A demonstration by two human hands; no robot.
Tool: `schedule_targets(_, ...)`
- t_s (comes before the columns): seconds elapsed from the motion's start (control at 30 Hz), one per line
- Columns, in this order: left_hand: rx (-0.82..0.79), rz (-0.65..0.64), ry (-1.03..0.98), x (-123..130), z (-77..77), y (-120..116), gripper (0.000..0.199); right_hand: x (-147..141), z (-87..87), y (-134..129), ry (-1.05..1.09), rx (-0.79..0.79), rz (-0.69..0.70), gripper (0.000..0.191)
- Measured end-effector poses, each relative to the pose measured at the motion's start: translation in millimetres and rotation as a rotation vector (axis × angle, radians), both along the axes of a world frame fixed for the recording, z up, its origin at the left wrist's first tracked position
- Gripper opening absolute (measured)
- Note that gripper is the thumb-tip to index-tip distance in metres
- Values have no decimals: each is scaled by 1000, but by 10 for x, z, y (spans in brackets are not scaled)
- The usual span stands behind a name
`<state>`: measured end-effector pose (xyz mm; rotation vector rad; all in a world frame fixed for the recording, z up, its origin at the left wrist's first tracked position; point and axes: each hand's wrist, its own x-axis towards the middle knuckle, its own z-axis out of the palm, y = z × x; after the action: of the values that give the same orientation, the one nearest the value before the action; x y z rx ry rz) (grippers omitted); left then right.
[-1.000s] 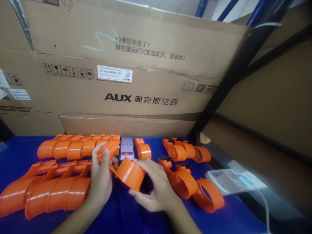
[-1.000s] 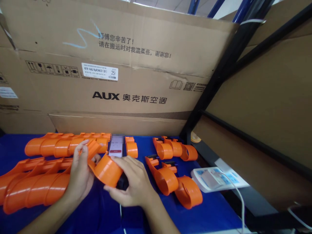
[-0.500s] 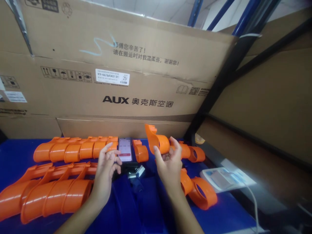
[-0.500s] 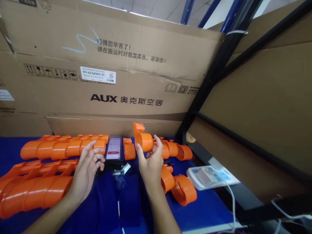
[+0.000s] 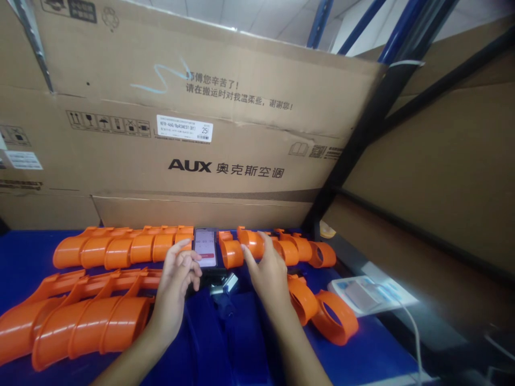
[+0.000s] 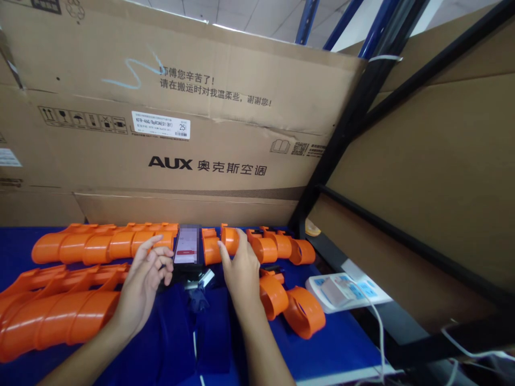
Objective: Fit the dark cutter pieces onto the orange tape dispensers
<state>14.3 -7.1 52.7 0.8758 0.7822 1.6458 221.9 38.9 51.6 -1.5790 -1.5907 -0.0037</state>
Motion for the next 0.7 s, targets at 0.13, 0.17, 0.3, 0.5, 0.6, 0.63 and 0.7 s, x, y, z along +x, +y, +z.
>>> schedule_targets(0.13,12,-11,6,-5,-6,8,42,-23,-16,-1,-24,-56,5,54)
schedule_targets(0.17,12,-17,6,-6,-6,9,42,-28,-23,-2,-29,-76,5,54)
schedule_targets(0.3,11,-34,3,-4,9,7,40,-28,-66,1,-41,-124,2,51)
schedule_targets(0.5,5,-33,8,2,32,5,39,-57,-62,-17,19,53,48,41)
schedule_targets(0.6,13,-35,23,-11,9,19,38,-80,69,-127,30,194,124,32)
schedule_targets(0.63,11,-37,31,-16,-3,26,37,-68,131,-186,9,225,127,30)
schedule_targets(0.7,4,-49,52,-26,-30,38,34,6,256,-330,-97,231,70,28)
